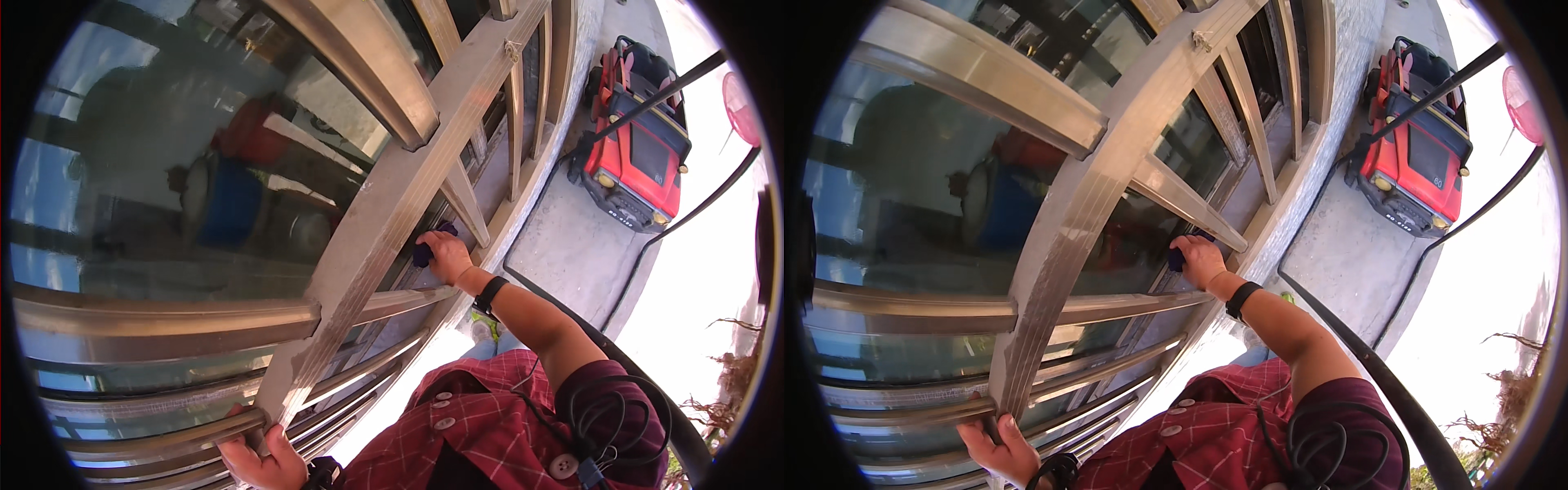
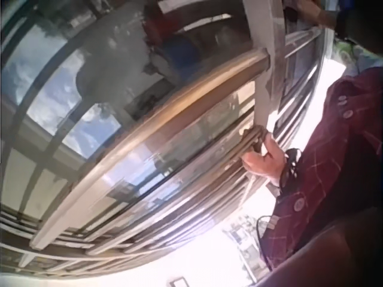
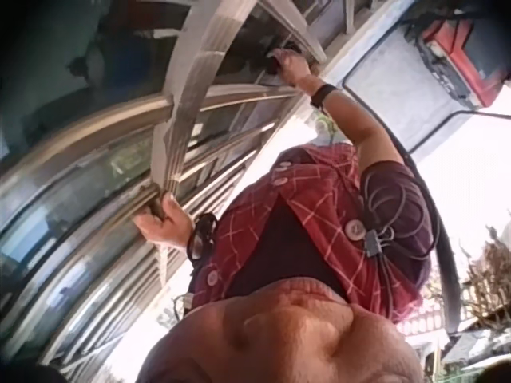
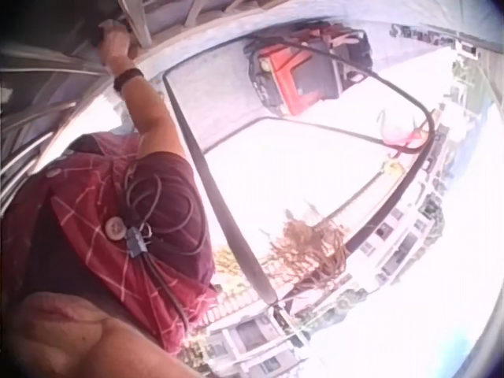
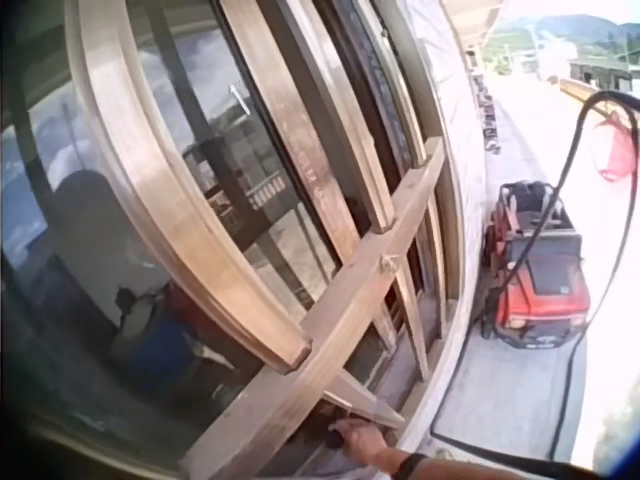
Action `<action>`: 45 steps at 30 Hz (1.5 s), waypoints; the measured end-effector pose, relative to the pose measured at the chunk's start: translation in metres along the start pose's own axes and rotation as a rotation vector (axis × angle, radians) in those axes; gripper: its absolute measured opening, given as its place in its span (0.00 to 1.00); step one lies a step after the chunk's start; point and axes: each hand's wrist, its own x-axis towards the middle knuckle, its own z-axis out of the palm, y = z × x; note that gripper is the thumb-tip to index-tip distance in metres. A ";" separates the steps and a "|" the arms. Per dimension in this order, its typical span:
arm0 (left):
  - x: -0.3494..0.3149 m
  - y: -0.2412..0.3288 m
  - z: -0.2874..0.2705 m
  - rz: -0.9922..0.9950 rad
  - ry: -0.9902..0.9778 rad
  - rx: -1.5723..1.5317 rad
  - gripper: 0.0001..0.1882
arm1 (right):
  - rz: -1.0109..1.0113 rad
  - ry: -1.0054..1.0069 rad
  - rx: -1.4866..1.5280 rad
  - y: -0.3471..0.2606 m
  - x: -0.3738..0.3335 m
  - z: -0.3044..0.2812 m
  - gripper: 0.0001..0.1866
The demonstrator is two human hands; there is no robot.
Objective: The person wipes the glass panes and the metal frame of a window using a purple cloth.
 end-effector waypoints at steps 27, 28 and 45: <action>0.020 0.030 -0.005 0.225 0.047 -0.016 0.19 | 0.192 0.191 1.209 -0.112 -0.043 -0.160 0.12; 0.020 0.029 -0.004 0.215 0.045 -0.007 0.19 | 0.203 0.160 1.290 -0.122 -0.046 -0.175 0.12; 0.028 0.031 -0.006 0.147 -0.060 -0.076 0.17 | -0.070 -0.179 1.147 -0.153 -0.075 -0.087 0.22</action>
